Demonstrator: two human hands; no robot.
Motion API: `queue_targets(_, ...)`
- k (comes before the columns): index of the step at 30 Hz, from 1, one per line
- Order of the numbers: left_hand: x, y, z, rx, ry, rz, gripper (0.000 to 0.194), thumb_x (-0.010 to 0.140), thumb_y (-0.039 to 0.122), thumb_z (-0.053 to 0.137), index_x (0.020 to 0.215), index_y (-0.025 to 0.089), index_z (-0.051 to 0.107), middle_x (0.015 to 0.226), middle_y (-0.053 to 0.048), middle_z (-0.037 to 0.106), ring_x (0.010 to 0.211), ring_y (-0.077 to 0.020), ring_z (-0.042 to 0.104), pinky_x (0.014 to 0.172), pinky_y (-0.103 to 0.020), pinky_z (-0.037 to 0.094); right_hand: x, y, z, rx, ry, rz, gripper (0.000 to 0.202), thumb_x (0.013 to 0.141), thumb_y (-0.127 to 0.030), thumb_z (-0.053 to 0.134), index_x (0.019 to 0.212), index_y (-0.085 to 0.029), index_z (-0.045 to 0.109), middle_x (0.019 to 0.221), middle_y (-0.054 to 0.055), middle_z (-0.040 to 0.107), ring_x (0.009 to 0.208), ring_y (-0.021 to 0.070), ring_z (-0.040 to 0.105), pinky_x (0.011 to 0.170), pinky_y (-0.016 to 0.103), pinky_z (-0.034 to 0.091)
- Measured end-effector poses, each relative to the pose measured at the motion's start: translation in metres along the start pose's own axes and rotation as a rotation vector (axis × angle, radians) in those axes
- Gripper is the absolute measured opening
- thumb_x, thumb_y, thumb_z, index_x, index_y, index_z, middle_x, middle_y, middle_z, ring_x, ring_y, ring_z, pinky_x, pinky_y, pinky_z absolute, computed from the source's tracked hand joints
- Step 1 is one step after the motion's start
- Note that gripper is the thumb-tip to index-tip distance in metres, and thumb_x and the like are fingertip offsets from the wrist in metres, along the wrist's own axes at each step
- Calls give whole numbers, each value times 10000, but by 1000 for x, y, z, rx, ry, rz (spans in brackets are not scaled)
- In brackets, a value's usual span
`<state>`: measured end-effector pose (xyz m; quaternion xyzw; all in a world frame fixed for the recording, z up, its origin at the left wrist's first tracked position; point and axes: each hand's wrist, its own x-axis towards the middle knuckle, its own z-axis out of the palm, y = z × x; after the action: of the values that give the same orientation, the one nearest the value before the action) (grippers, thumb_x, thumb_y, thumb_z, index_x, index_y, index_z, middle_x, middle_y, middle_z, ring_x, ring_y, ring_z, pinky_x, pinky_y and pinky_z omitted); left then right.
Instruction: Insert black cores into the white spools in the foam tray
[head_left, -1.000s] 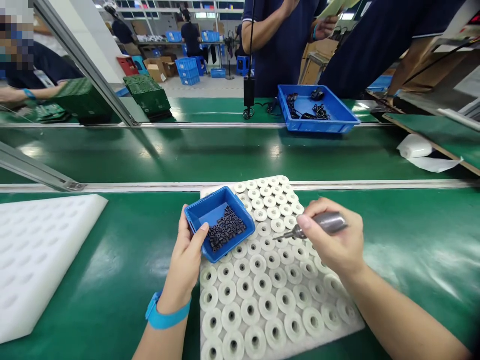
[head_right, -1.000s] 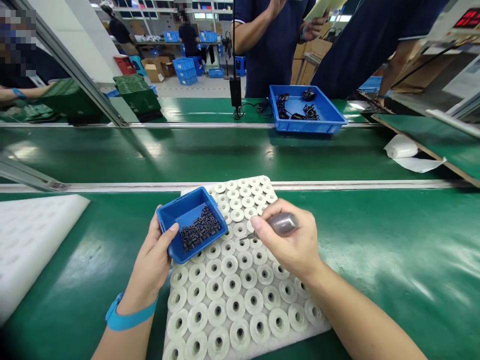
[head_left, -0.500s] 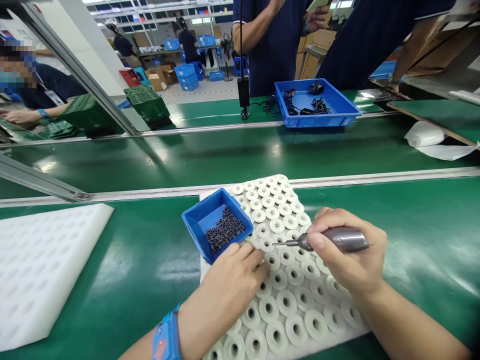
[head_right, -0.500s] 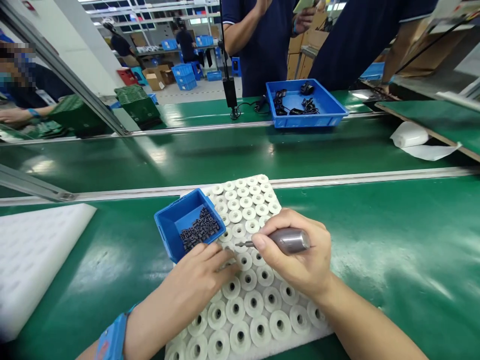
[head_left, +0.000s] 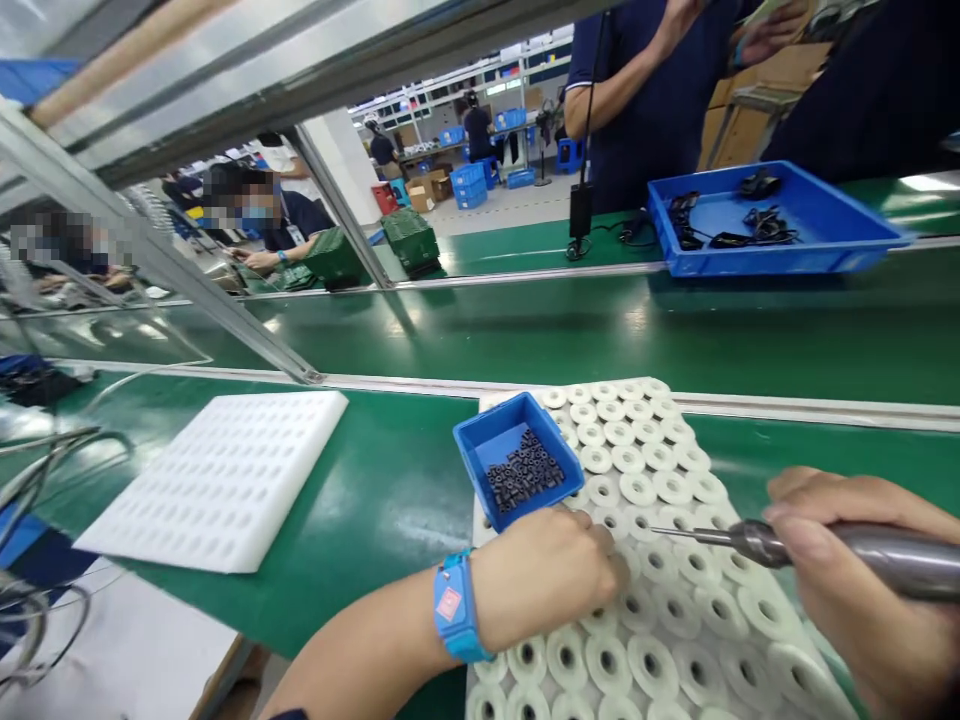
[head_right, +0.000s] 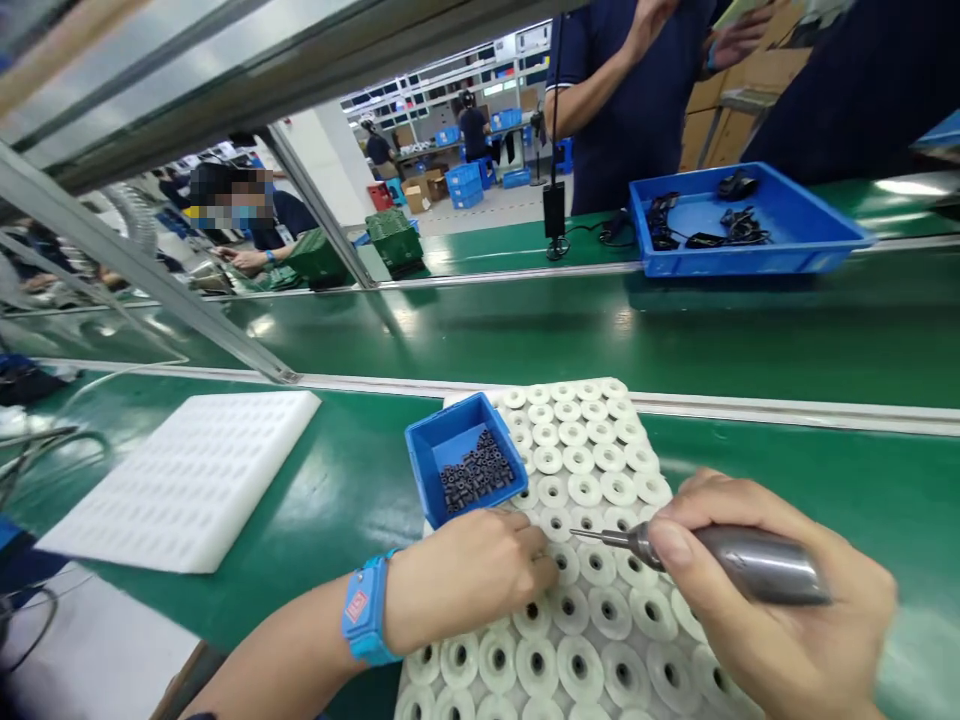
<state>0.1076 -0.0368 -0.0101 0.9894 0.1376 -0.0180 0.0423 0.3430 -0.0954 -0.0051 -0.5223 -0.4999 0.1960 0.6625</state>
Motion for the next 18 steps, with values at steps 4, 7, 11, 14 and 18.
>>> queue_targets(4,-4,-7,-8,-155,46,-49,96,940,103,671,879,177,660,879,-46,704,797,-228,692,682,-359,548,1,-8,-3,25,-134,-135,72,893,-228,799,869,-269,746,723,12,646,638,187,584,551,348,448)
queue_targets(7,-17,-15,-20,-326,108,-103,172,895,78,707,1025,191,704,960,-35,734,871,-226,727,748,-340,596,3,-8,-3,47,-150,-174,66,906,-194,775,897,-246,735,743,4,661,634,163,563,559,327,452)
queue_targets(11,-42,-23,-24,-585,300,-179,444,911,213,796,1298,341,620,1211,24,753,1115,-163,737,953,-248,601,3,-8,-1,23,-154,-153,77,919,-200,780,906,-258,730,737,-8,667,614,148,590,526,296,458)
queue_targets(14,-55,-22,-10,-725,553,-293,342,957,384,755,1243,339,571,1205,-11,731,1113,-163,743,908,-239,631,3,-12,1,-1,-148,-156,66,920,-268,808,936,-271,743,762,-9,696,618,149,639,512,271,493)
queue_targets(18,-60,-16,9,-827,764,-390,289,983,429,707,1095,291,479,1142,-49,677,1004,-187,773,806,-282,677,3,-17,5,-21,-144,-166,94,916,-329,825,946,-273,756,794,-3,728,645,155,687,544,251,549)
